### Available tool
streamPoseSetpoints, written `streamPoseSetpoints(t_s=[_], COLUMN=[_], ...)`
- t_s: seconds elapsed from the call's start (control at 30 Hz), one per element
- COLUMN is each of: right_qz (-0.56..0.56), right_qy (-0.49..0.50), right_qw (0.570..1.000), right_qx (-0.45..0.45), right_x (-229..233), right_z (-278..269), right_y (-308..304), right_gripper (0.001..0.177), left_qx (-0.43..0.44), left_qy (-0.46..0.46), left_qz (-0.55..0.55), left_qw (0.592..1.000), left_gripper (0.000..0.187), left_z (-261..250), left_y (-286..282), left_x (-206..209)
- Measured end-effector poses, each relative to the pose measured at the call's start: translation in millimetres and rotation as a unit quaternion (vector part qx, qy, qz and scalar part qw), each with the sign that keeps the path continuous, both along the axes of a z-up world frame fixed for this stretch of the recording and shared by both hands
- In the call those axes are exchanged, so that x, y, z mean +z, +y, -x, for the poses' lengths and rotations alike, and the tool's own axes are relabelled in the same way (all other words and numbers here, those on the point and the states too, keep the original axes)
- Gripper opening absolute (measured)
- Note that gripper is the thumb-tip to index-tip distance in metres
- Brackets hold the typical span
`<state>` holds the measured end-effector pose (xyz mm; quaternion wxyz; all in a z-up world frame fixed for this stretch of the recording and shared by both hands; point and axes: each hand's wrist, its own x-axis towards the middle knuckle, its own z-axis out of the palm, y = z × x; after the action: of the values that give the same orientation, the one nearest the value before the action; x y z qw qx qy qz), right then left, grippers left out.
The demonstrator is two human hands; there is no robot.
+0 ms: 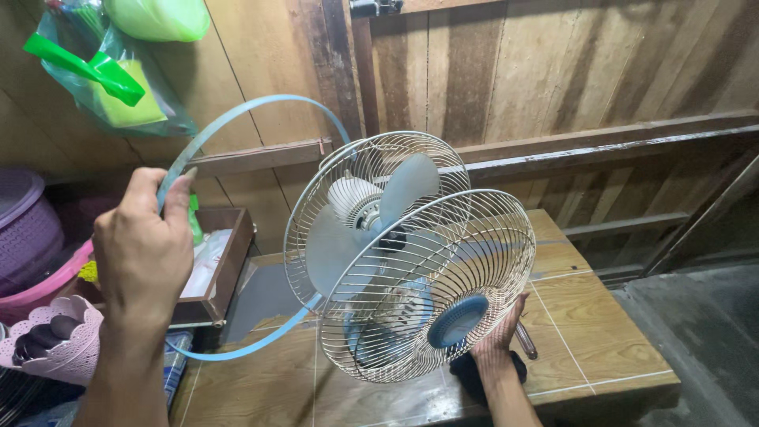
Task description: The person reassembles a table fan by attaching the fan blades to the motor shaft, securing them with a nut, and then fitting the front and rear wire cages. They use a screwdriver to tighten the cage and wipe the blades with a blue cloth.
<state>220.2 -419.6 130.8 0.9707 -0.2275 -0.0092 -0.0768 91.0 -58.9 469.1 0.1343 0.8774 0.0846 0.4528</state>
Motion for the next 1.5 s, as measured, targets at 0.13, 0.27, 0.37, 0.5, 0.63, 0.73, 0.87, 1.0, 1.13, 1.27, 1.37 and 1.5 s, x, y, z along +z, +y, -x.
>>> streamPoseSetpoints(t_s=[0.13,0.27,0.37,0.5,0.63,0.73,0.87,1.0,1.13,1.27,1.37,1.5], right_qz=[0.002,-0.006,-0.021,-0.057,-0.117,-0.045,-0.041,0.044,0.219,0.362,0.461,0.489], right_qy=[-0.017,-0.061,-0.079,-0.033,-0.187,0.003,-0.022,0.047,0.052,-0.077,-0.157,-0.244], right_qw=[1.0,0.998,0.996,0.997,0.965,0.997,0.997,0.998,0.953,0.881,0.851,0.836], right_qx=[-0.005,0.005,0.023,0.048,0.139,0.069,0.064,-0.025,-0.203,-0.294,-0.198,0.044], right_x=[7,20,30,36,37,45,59,51,43,85,138,184], right_z=[-6,-16,-22,-31,-40,-42,-35,-39,-83,-146,-186,-216], right_y=[3,12,24,42,49,55,56,46,11,-25,-36,-32], right_gripper=[0.097,0.093,0.091,0.083,0.066,0.063,0.059,0.06,0.052,0.035,0.049,0.054], left_qx=[-0.047,-0.065,-0.124,-0.15,-0.228,-0.23,-0.233,-0.253,-0.259,-0.276,-0.288,-0.304], left_qy=[-0.005,0.033,0.052,0.121,0.2,0.213,0.151,0.145,0.143,0.156,0.182,0.2], left_qz=[-0.009,-0.005,0.009,0.042,0.119,0.127,0.076,0.102,0.102,0.098,0.115,0.139], left_qw=[0.999,0.997,0.991,0.98,0.946,0.941,0.958,0.951,0.95,0.943,0.933,0.921], left_gripper=[0.029,0.031,0.032,0.036,0.038,0.039,0.043,0.045,0.045,0.043,0.044,0.042], left_z=[-20,-49,-67,-79,-88,-93,-99,-104,-104,-103,-103,-105], left_y=[-19,-45,-70,-95,-105,-110,-114,-112,-109,-104,-105,-106], left_x=[26,36,29,22,26,25,19,13,15,21,23,20])
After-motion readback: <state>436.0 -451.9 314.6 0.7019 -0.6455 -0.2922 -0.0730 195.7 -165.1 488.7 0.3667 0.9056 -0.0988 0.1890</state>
